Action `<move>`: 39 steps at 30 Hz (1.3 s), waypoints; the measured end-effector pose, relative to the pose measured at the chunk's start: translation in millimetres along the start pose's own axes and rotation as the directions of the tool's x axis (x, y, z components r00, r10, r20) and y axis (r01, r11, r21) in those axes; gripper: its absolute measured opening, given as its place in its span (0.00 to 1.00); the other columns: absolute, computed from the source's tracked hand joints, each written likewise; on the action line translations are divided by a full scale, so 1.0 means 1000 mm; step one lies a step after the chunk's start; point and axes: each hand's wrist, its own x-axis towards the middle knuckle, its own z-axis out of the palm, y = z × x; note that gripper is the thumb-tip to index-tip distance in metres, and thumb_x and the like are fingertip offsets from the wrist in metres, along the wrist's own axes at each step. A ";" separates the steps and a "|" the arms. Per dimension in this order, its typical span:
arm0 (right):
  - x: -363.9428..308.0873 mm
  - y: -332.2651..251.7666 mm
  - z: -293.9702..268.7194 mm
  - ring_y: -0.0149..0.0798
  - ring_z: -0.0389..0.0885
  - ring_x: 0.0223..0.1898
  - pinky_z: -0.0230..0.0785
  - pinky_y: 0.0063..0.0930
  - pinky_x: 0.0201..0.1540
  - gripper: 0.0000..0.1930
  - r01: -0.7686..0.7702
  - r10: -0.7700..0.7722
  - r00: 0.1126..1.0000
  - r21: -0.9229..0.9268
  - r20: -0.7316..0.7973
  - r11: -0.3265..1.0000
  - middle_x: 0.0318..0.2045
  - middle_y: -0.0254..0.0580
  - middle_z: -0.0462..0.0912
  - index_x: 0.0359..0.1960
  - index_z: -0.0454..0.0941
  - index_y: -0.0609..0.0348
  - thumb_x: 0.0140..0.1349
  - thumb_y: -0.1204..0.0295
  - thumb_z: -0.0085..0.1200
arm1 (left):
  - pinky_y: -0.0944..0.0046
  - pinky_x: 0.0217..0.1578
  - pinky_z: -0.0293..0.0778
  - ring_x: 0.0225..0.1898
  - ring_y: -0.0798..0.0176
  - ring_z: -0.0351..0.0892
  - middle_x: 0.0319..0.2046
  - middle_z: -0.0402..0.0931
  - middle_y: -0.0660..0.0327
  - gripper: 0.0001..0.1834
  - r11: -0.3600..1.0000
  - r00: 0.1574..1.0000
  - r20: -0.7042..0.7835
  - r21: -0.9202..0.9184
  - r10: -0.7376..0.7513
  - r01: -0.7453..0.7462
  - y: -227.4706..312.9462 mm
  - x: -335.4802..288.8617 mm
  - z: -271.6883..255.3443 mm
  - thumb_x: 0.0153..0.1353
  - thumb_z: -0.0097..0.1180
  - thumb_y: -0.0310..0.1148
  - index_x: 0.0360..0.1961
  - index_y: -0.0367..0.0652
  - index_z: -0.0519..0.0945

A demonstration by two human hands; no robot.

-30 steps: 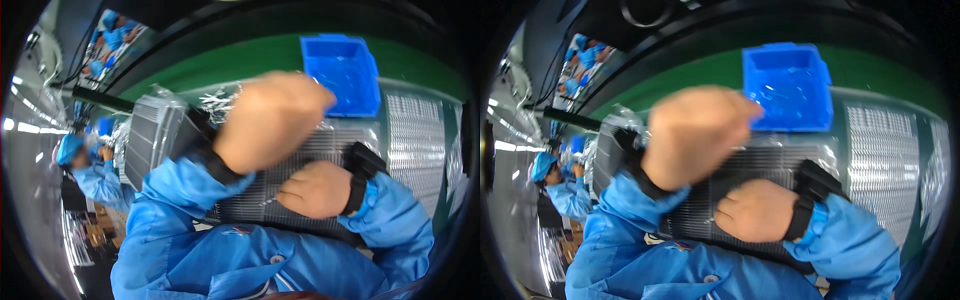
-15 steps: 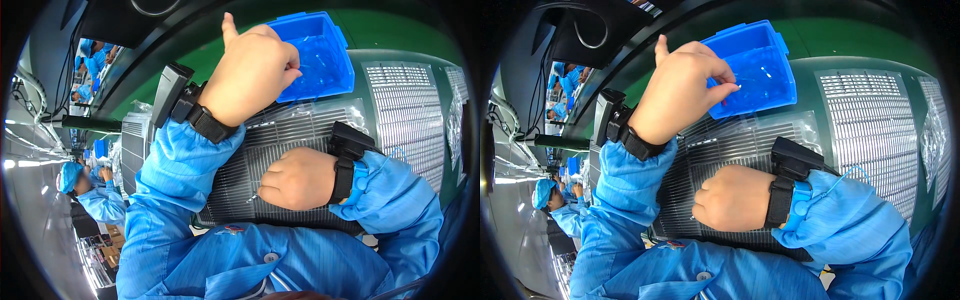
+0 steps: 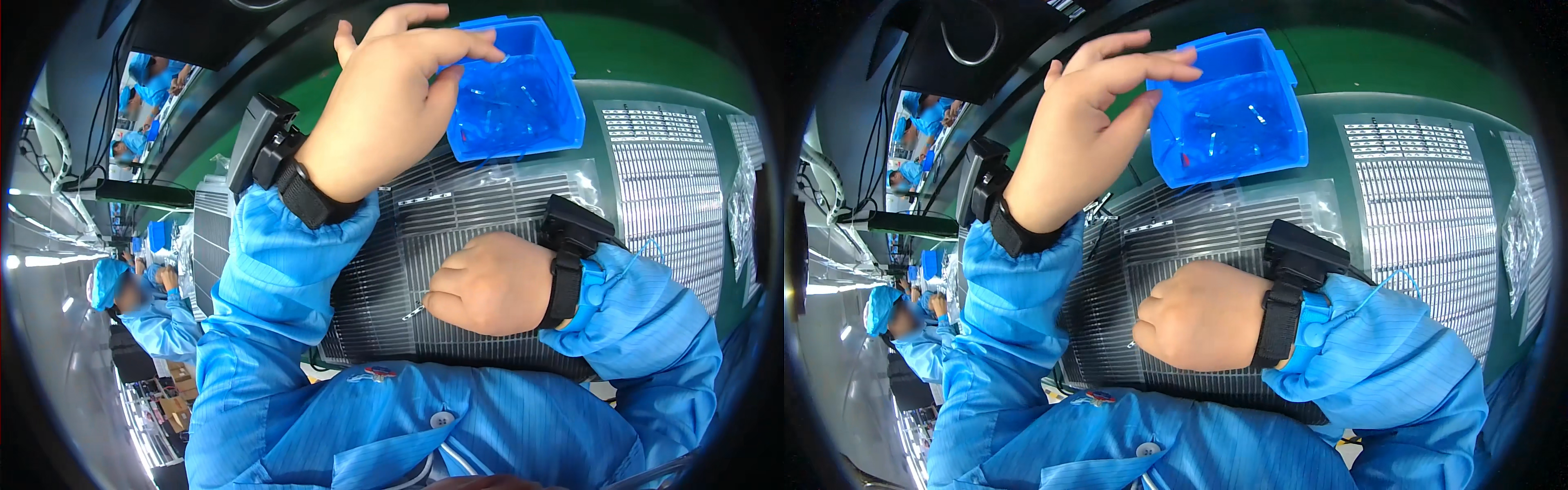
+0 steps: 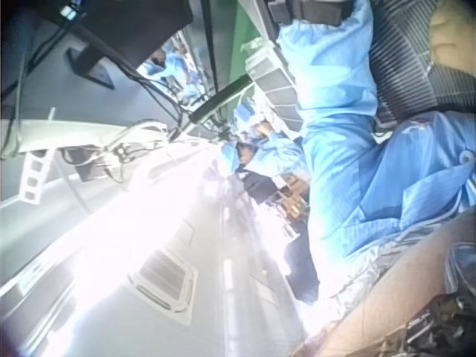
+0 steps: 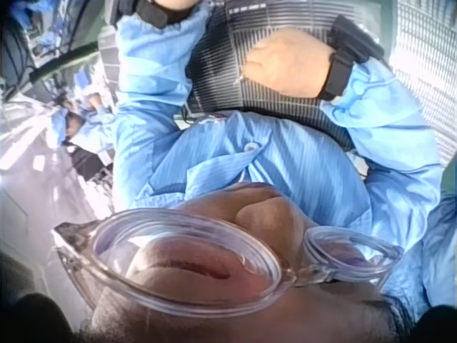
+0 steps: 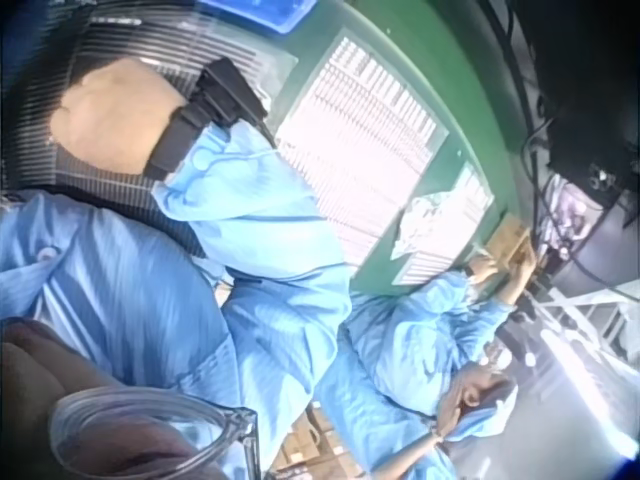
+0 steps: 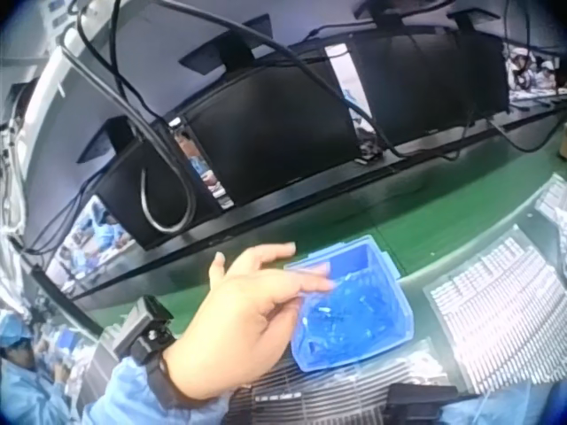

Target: Assembling electronic components by manually placing small circuit strips onto a larger base plate.

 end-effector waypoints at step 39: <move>0.013 0.000 -0.032 0.37 0.84 0.26 0.73 0.23 0.28 0.10 -0.707 0.702 0.705 -0.018 -0.096 0.707 0.28 0.47 0.84 0.34 0.84 0.65 0.50 0.86 0.69 | 0.64 0.22 0.72 0.23 0.62 0.76 0.29 0.76 0.59 0.19 0.914 0.947 0.023 -0.257 -0.320 0.314 0.007 -0.170 0.004 0.39 0.76 0.34 0.33 0.36 0.86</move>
